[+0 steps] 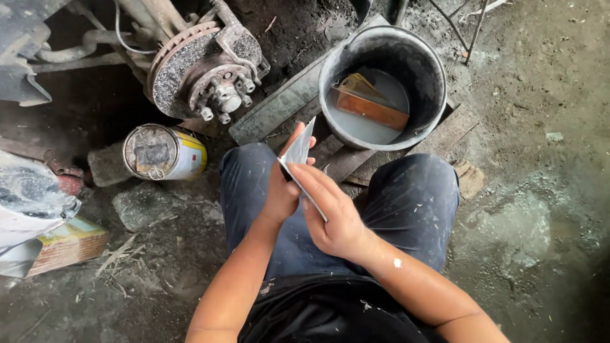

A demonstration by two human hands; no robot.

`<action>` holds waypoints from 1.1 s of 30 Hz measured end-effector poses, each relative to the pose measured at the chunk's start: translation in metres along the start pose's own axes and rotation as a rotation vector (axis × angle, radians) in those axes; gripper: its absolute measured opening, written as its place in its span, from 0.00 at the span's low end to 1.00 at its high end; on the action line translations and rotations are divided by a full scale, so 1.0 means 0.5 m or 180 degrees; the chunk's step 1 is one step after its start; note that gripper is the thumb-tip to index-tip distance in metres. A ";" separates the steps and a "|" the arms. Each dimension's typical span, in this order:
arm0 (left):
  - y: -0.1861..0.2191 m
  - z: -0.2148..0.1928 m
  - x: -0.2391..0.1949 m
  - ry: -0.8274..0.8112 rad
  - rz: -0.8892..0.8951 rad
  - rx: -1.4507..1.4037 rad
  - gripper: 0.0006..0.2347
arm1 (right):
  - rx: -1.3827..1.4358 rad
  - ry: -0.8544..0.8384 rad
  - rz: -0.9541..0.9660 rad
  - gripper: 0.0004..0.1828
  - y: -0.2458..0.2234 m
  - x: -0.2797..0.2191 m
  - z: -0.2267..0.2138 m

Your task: The person sits on the ground next to a car and uses a sanding block to smooth the surface of the car's body panel. They also handle a separate sanding sheet and a putty knife, applying a substance from a can onto the sanding sheet before continuing to sand the car.

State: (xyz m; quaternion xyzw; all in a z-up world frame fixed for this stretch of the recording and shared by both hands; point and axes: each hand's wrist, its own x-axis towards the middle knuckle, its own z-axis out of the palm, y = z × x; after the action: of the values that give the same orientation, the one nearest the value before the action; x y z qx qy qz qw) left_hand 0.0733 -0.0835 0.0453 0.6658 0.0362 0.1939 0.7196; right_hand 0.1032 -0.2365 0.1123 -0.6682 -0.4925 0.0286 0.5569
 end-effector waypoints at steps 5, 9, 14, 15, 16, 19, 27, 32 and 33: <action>-0.035 -0.002 -0.025 0.0074 0.0461 0.0504 0.52 | 0.0851 0.0420 0.0772 0.28 0.073 0.002 0.022; -0.080 -0.027 -0.030 0.0070 0.0172 -0.0205 0.52 | 0.1297 0.0375 0.1147 0.26 0.051 -0.009 0.035; -0.035 0.003 -0.032 0.0280 0.0273 -0.0135 0.48 | 0.0363 0.0282 0.1072 0.27 0.075 0.020 0.030; -0.027 0.008 -0.042 0.0117 0.0392 0.0235 0.46 | 0.0573 0.0480 0.1402 0.25 0.082 0.038 0.022; -0.037 -0.001 -0.044 0.0104 0.0370 0.0227 0.46 | 0.0571 0.0489 0.1426 0.25 0.072 0.025 0.032; -0.050 -0.023 -0.038 0.0097 0.0372 -0.0506 0.46 | 0.0657 0.0479 0.1472 0.24 0.063 0.001 0.059; -0.052 -0.040 -0.125 -0.0753 -0.0796 -0.0617 0.36 | 0.1500 0.1265 0.1970 0.24 0.259 0.047 -0.028; -0.036 -0.066 -0.078 -0.0122 -0.1120 -0.2249 0.40 | 0.0356 0.0800 0.0906 0.26 0.135 0.033 -0.064; -0.041 -0.069 -0.073 -0.0094 -0.0998 -0.2658 0.41 | -0.0387 0.0503 0.0573 0.28 0.096 0.033 -0.065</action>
State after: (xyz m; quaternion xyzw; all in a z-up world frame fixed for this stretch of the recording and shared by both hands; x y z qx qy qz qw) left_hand 0.0335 -0.0637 0.0142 0.3073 0.0451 0.0709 0.9479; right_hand 0.1609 -0.2435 0.0958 -0.7424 -0.3860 -0.0041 0.5475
